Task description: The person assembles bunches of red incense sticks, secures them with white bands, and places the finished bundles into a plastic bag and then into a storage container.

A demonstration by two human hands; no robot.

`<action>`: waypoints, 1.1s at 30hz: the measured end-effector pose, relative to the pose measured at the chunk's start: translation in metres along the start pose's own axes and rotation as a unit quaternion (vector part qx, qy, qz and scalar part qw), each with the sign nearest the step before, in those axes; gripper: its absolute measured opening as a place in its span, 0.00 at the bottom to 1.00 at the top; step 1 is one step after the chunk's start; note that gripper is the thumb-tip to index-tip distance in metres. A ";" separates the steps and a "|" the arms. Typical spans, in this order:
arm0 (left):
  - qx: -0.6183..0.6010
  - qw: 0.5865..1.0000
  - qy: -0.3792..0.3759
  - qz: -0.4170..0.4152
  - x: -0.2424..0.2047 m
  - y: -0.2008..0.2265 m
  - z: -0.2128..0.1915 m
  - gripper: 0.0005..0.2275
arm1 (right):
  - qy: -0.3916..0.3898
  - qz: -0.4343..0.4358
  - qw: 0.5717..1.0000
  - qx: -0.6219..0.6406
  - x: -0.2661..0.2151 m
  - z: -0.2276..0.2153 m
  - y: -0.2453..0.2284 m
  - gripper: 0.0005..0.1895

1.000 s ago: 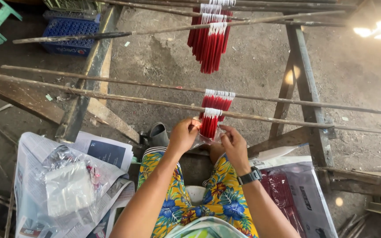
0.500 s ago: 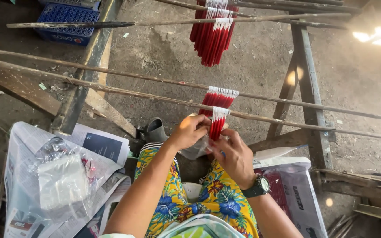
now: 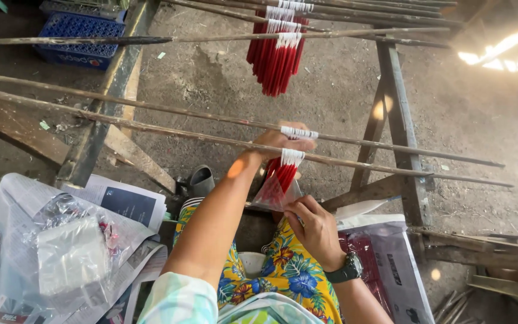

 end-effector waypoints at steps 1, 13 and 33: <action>-0.001 1.000 -0.003 -0.001 -0.001 -0.008 0.000 0.10 | 0.000 0.003 1.000 -0.001 -0.003 -0.001 0.003 0.02; 0.002 0.989 0.000 -0.147 -0.080 -0.015 -0.034 0.06 | -0.051 0.057 0.997 0.007 -0.020 0.033 0.038 0.04; -0.357 0.908 0.218 0.004 -0.097 -0.053 0.012 0.17 | -0.079 -0.004 0.996 -0.032 -0.029 0.063 0.026 0.05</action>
Point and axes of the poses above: each hand's wrist, its own x-axis towards the middle knuckle, its own z-axis out of the palm, y = z × x, the point moved 5 cm from there along x, towards the middle knuckle, and after that the axes turned 7 degrees about -x, right-handed, at the moved point
